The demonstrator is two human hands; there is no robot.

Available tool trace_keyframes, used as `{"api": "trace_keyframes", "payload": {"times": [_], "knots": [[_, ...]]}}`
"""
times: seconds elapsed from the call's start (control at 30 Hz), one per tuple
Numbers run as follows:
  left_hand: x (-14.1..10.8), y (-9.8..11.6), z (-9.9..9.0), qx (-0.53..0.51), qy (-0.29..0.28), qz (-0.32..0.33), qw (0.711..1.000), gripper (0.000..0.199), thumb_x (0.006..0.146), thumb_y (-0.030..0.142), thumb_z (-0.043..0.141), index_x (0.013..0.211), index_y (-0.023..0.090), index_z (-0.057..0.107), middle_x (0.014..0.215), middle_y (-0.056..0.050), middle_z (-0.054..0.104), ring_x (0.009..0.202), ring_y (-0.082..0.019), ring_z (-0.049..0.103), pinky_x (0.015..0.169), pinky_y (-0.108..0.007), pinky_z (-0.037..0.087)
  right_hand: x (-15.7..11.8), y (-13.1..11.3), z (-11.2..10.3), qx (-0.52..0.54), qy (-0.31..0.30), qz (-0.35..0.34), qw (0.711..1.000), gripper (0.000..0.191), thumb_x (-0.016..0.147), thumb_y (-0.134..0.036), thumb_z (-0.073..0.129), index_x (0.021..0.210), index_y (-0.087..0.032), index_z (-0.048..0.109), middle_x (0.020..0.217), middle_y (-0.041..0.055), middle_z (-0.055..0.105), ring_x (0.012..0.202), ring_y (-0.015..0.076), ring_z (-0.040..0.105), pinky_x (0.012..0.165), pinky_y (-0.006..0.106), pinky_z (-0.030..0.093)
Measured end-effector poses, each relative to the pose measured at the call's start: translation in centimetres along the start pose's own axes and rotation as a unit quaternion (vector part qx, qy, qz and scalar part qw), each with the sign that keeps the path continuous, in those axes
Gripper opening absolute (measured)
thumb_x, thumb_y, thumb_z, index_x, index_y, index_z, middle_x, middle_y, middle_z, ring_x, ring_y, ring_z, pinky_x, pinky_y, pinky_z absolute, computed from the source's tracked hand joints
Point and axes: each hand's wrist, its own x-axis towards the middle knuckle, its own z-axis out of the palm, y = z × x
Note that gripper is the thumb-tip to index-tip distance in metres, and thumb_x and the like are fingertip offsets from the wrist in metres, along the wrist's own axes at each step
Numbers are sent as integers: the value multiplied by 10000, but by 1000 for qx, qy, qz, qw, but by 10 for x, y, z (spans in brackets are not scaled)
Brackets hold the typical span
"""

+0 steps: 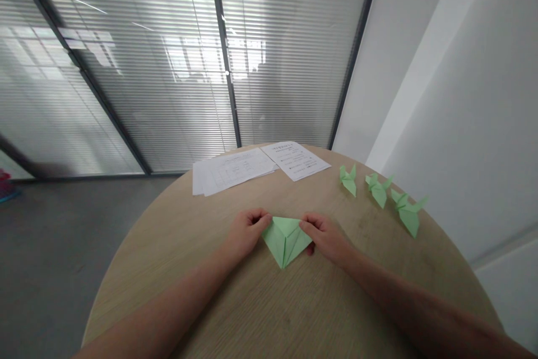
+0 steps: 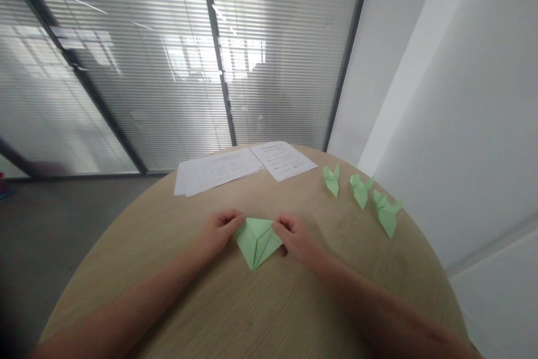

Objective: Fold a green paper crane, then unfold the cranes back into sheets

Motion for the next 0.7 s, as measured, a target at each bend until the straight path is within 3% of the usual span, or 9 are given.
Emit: {"api": "trace_keyframes", "payload": {"times": [0.3,0.7], "knots": [[1,1,0,13,22,-1,1000,359,808,503,586,676,177,655,626,-6,570,629,-166,506,617,-288,376,2,2,2,25,-8,-19,999,385,880,-598,594,874,-213,614,730,-14,573,533,115,545,421,215,496],[-2,1,5,15,-15,7,1000,366,835,507,581,691,178,649,641,-3,584,638,-166,524,620,-287,390,4,4,-1,-4,21,9,1000,350,887,-543,592,748,-225,542,616,-26,529,512,139,540,440,244,479]]}}
